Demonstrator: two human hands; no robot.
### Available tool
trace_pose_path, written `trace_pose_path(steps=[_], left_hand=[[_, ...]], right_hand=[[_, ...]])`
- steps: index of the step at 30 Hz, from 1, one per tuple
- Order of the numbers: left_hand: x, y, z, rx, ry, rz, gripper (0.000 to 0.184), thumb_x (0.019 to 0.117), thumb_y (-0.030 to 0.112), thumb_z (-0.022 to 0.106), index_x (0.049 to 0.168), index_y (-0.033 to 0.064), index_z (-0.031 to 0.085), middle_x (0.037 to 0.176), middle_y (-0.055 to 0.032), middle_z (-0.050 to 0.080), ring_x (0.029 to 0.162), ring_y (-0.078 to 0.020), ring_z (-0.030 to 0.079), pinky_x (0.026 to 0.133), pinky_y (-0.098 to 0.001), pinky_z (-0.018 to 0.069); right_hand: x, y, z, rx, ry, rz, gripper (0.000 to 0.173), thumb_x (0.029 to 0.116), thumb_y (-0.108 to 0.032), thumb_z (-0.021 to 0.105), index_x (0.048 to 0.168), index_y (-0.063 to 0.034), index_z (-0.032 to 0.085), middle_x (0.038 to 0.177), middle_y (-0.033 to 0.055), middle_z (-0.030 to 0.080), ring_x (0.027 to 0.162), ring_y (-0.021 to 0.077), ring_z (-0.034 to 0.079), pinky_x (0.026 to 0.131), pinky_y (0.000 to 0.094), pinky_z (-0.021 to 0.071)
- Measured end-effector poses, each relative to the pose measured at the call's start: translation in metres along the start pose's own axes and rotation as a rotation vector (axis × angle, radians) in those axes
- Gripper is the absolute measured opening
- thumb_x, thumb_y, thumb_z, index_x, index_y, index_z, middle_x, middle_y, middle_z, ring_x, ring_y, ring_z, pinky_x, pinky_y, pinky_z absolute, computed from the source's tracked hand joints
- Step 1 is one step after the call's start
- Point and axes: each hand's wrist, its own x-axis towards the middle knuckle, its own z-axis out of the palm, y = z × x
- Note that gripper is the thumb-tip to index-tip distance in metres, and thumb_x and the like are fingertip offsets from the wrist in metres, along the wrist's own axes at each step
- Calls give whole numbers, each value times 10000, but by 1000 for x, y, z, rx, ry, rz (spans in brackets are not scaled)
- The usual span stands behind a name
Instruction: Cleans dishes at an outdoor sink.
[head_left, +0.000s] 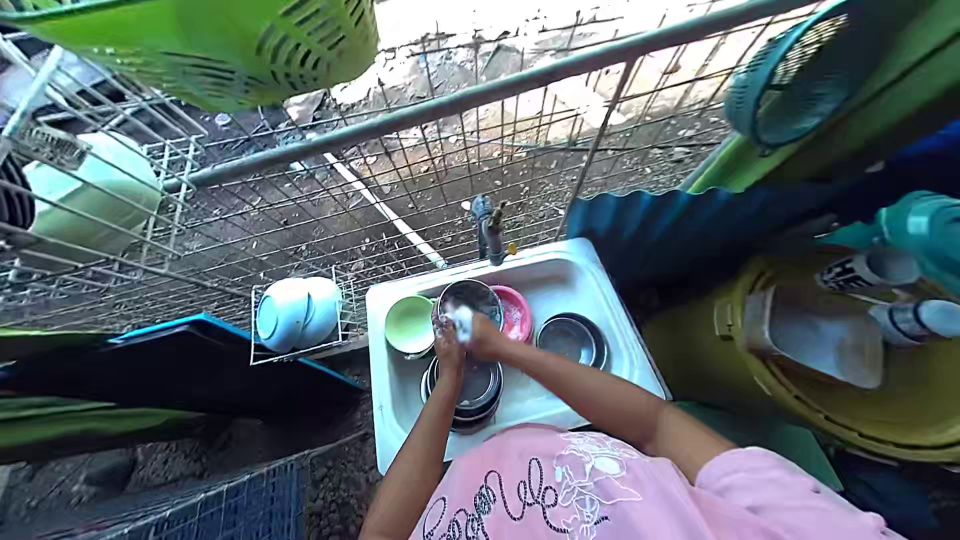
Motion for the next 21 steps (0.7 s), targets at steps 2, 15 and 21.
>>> trace_pose_path(steps=[2,15,21], left_hand=[[5,6,1,-54,21,6,516,1093,136,255,1521,-151,269,1587,-314,309,1468,-272,354,1218,-338,261],[-19,14,17,34,-165,-105,506,1089,130,320,1529,-119,308,1594,-307,315,1487,-297,339,1225,-385,257],[-12,20,9,-11,-180,-72,502,1082,129,298,1509,-133,321,1571,-300,350,1445,-256,392,1196,-347,306]], right_hand=[[-10,8,-7,-161,-99,21,278,963,-84,617,1154,106,687,1180,283,693,1166,408,653,1055,551,473],[-24,41,-62,-642,-198,-170,199,943,14,573,1038,148,686,1121,320,683,1175,492,618,1039,596,470],[-39,32,-40,-320,-143,-228,149,870,-28,688,929,103,725,1009,281,719,1041,437,685,969,593,506]])
